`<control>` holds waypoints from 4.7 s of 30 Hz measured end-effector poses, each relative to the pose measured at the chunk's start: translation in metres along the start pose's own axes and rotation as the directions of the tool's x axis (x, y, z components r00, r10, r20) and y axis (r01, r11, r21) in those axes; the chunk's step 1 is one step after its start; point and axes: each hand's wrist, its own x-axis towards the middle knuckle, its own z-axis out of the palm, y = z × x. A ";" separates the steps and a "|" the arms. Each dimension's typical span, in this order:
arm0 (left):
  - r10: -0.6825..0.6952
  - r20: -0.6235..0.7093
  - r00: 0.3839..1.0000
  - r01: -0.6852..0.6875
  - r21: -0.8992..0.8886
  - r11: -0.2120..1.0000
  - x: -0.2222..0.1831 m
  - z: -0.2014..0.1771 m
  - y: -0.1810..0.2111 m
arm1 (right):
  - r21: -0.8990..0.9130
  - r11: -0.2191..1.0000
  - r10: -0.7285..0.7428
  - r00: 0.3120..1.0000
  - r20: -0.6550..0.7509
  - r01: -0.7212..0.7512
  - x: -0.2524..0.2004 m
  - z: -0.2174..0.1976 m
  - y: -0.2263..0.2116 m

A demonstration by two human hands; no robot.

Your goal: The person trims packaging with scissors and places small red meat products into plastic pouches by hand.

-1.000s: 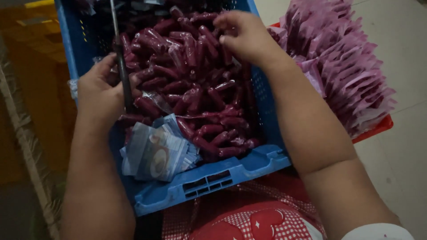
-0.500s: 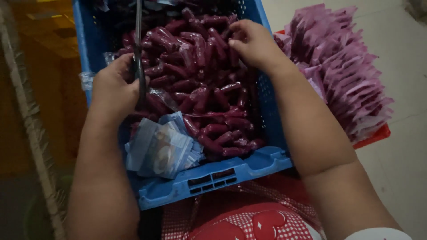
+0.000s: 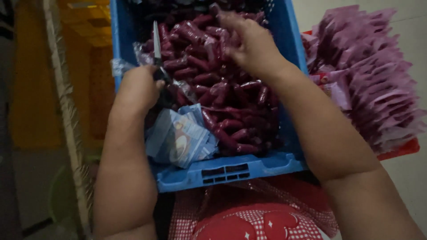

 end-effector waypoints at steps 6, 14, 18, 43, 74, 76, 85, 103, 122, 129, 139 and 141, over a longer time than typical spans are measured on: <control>-0.003 -0.253 0.968 -0.007 -0.038 0.999 -0.019 -0.016 0.014 | -0.081 0.981 -0.150 0.954 0.260 0.176 -0.017 -0.003 -0.098; 0.029 -0.256 0.966 -0.061 -0.118 0.991 -0.014 -0.010 0.011 | -0.272 0.959 0.129 0.725 0.677 0.083 -0.042 0.092 -0.137; 0.049 -0.210 0.977 -0.084 -0.161 0.983 -0.009 -0.010 -0.001 | -0.097 0.995 0.073 0.846 0.527 -0.026 -0.049 0.116 -0.099; 0.282 -0.751 0.597 -0.466 -0.038 0.884 -0.012 0.021 0.047 | 0.752 0.393 0.382 0.838 0.390 -0.529 -0.008 0.016 -0.088; 0.094 -0.323 0.942 -0.193 -0.290 0.937 0.048 0.003 0.108 | 0.160 0.970 0.240 0.853 -0.464 -0.185 0.004 -0.049 0.035; 0.035 -0.254 0.967 -0.108 -0.280 0.954 0.048 0.020 0.105 | 0.174 0.964 0.256 0.881 -0.397 -0.202 0.004 -0.046 0.029; 0.001 -0.064 0.998 -0.031 -0.470 0.882 0.025 0.001 0.126 | 0.193 0.950 0.281 0.940 -0.192 -0.244 0.006 -0.035 0.008; 0.234 -0.600 0.765 -0.588 -0.504 0.632 -0.007 -0.023 0.125 | -0.012 0.993 0.114 0.981 -0.156 -0.117 0.006 -0.002 -0.005; 0.402 -0.812 0.424 -0.720 -0.033 0.693 0.024 0.014 0.119 | 0.207 0.978 0.082 0.970 -0.229 -0.034 0.002 0.010 -0.018; 0.445 -0.628 0.638 -0.668 -0.162 0.727 0.050 0.065 0.113 | 0.629 0.775 0.187 0.971 -0.149 -0.053 0.001 -0.002 -0.045; 0.321 -0.617 0.718 -0.630 -0.381 0.677 0.011 -0.016 0.099 | 0.840 0.076 0.521 0.740 0.425 -0.536 0.009 -0.035 -0.041; 0.345 -0.575 0.742 -0.625 -0.406 0.667 0.006 -0.021 0.096 | 0.847 -0.060 0.334 0.789 0.516 -0.529 0.008 -0.023 -0.039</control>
